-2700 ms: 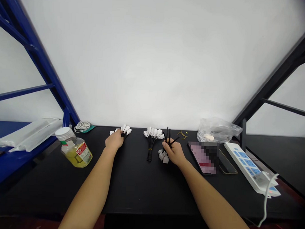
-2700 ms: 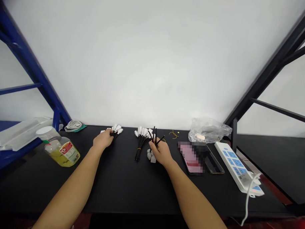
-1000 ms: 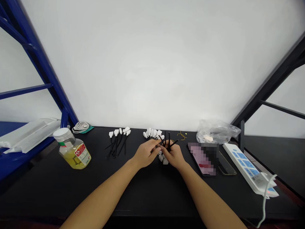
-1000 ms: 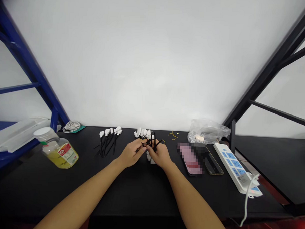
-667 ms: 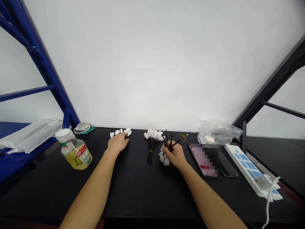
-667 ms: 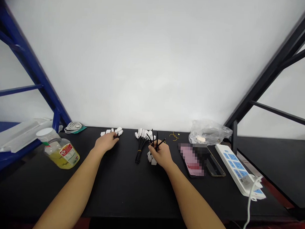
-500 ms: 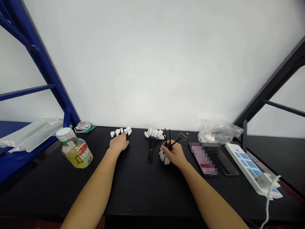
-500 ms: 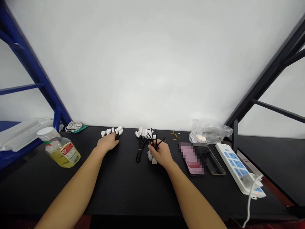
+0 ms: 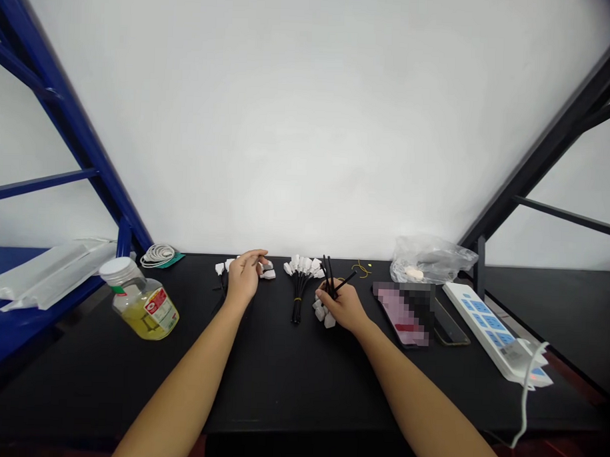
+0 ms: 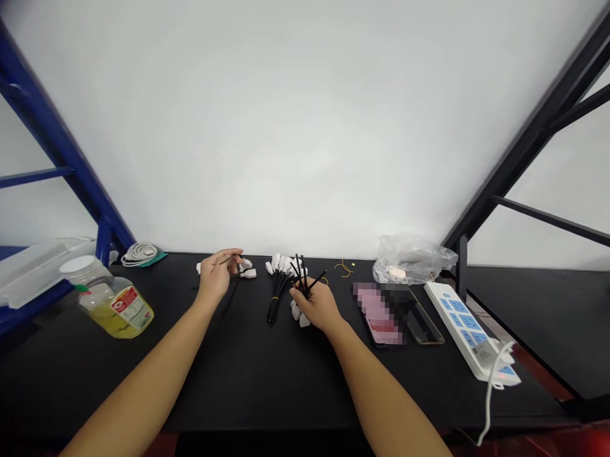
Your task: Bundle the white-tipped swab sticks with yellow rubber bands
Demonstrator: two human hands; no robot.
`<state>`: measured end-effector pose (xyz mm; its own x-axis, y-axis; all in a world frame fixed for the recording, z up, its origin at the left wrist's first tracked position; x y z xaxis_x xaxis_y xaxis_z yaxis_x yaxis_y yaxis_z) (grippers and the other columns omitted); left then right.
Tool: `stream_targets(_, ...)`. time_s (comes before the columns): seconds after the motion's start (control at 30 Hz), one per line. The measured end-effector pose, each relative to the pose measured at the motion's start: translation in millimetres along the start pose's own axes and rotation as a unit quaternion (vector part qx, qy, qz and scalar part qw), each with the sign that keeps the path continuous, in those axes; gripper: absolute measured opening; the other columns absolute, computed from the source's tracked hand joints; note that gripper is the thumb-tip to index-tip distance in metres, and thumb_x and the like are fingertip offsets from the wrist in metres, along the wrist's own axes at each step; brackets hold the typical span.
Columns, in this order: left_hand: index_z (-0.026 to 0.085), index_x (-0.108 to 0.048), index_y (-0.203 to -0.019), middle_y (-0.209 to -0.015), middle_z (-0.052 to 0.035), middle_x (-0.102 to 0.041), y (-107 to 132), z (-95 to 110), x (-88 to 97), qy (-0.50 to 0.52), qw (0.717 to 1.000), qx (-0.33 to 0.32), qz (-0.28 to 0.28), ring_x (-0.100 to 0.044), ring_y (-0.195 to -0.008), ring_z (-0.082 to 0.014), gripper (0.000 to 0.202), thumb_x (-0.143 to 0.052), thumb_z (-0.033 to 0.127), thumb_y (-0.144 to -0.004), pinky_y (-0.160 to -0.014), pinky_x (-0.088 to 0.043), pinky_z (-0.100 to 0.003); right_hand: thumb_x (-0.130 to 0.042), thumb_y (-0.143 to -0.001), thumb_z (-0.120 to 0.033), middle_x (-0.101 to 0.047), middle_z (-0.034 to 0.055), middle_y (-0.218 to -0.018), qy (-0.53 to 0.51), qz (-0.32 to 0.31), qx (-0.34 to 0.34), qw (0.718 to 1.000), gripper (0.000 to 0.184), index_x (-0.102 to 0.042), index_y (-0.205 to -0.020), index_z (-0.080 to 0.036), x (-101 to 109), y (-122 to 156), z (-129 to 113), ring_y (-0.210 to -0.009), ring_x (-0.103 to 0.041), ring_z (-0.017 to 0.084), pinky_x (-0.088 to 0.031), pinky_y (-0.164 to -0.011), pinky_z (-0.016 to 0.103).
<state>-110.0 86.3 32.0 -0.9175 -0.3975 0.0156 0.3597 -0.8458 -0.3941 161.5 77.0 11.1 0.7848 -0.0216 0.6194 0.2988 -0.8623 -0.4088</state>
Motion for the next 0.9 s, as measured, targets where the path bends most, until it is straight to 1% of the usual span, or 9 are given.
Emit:
stream_targets(0.1,0.015,-0.073,-0.103,-0.084,-0.0059,-0.071,18,8,-21.6,0.031,0.999,-0.033,-0.021,-0.057,-0.061,-0.0125,0.032,-0.052,0.034,-0.089,-0.063,-0.05,-0.026,-0.06,-0.09,-0.036,-0.072,0.0037,-0.077,-0.004,0.002,0.001,1.0,0.016,-0.065,-0.086,-0.022,0,0,0,-0.072,-0.067,0.019,-0.051,-0.066,0.028)
stream_targets(0.3,0.017,-0.074,-0.105,-0.088,-0.0062,-0.073,59,19,-71.4,-0.046,0.978,-0.081,-0.186,-0.063,-0.068,-0.0143,0.033,-0.052,0.039,-0.096,-0.07,-0.052,-0.028,-0.061,-0.09,-0.035,-0.073,0.0037,-0.079,-0.013,-0.001,0.018,1.0,0.016,-0.069,-0.092,-0.022,1,2,-4,-0.071,-0.067,0.019,-0.052,-0.069,0.03)
stream_targets(0.4,0.016,-0.075,-0.098,-0.082,-0.0057,-0.072,74,11,-90.6,-0.041,0.962,-0.056,-0.263,-0.063,-0.067,-0.0149,0.037,-0.048,0.041,-0.098,-0.068,-0.052,-0.028,-0.058,-0.091,-0.031,-0.075,0.0045,-0.089,-0.043,-0.037,0.049,0.997,0.016,-0.071,-0.096,-0.023,-1,2,-11,-0.08,-0.069,0.02,-0.054,-0.078,0.033)
stream_targets(0.53,0.016,-0.066,-0.125,-0.084,-0.0045,-0.072,82,-10,-102.8,-0.017,0.953,-0.003,-0.302,-0.065,-0.069,-0.015,0.04,-0.052,0.038,-0.095,-0.066,-0.051,-0.027,-0.055,-0.091,-0.029,-0.073,0.004,-0.081,-0.072,-0.057,0.065,0.994,0.018,-0.071,-0.085,-0.022,-2,2,-12,-0.075,-0.067,0.019,-0.054,-0.075,0.033)
stream_targets(0.63,0.016,-0.052,-0.141,-0.087,-0.0038,-0.072,81,-14,-102.2,-0.011,0.951,-0.011,-0.308,-0.066,-0.07,-0.0148,0.052,-0.055,0.037,-0.094,-0.066,-0.052,-0.027,-0.057,-0.091,-0.035,-0.07,0.004,-0.075,-0.069,-0.055,0.053,0.995,0.021,-0.069,-0.081,-0.021,-2,2,-7,-0.069,-0.063,0.018,-0.053,-0.069,0.031)
stream_targets(0.7,0.018,-0.053,-0.14,-0.089,-0.004,-0.072,76,-9,-97.1,-0.045,0.948,-0.031,-0.314,-0.066,-0.071,-0.0153,0.05,-0.055,0.038,-0.094,-0.068,-0.053,-0.028,-0.056,-0.092,-0.039,-0.069,0.0041,-0.074,-0.056,-0.056,0.052,0.995,0.025,-0.067,-0.079,-0.021,-3,3,-6,-0.068,-0.062,0.018,-0.051,-0.067,0.03)
stream_targets(0.77,0.021,-0.064,-0.127,-0.093,-0.0053,-0.073,63,0,-84.2,-0.143,0.943,-0.074,-0.293,-0.068,-0.079,-0.0178,0.039,-0.054,0.038,-0.094,-0.075,-0.053,-0.03,-0.056,-0.092,-0.038,-0.067,0.0036,-0.072,-0.035,-0.039,0.05,0.997,0.024,-0.065,-0.079,-0.021,-2,3,-6,-0.067,-0.06,0.018,-0.05,-0.065,0.03)
stream_targets(0.83,0.023,-0.072,-0.11,-0.106,-0.0073,-0.073,44,8,-62.0,-0.286,0.923,-0.124,-0.228,-0.068,-0.099,-0.0225,0.03,-0.05,0.036,-0.096,-0.089,-0.051,-0.033,-0.056,-0.092,-0.035,-0.065,0.0024,-0.069,-0.016,-0.022,0.047,0.999,0.02,-0.064,-0.079,-0.022,0,3,-6,-0.066,-0.059,0.017,-0.048,-0.065,0.029)
stream_targets(0.9,0.024,-0.071,-0.114,-0.12,-0.0083,-0.07,22,6,-34.5,-0.404,0.894,-0.103,-0.167,-0.066,-0.108,-0.0249,0.032,-0.045,0.03,-0.096,-0.092,-0.05,-0.035,-0.057,-0.091,-0.032,-0.065,0.0016,-0.068,-0.009,-0.019,0.042,0.999,0.018,-0.063,-0.078,-0.022,0,3,-5,-0.065,-0.06,0.017,-0.047,-0.065,0.028)
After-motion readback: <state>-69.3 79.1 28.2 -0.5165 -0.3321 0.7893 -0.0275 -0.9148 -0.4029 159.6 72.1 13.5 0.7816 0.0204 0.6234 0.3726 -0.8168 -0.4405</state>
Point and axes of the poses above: each hand's wrist, its own y-axis away from the middle knuckle, its own x-axis out of the back of the hand, z = x × y, the point moved 6 cm from there along -y, towards the middle knuckle
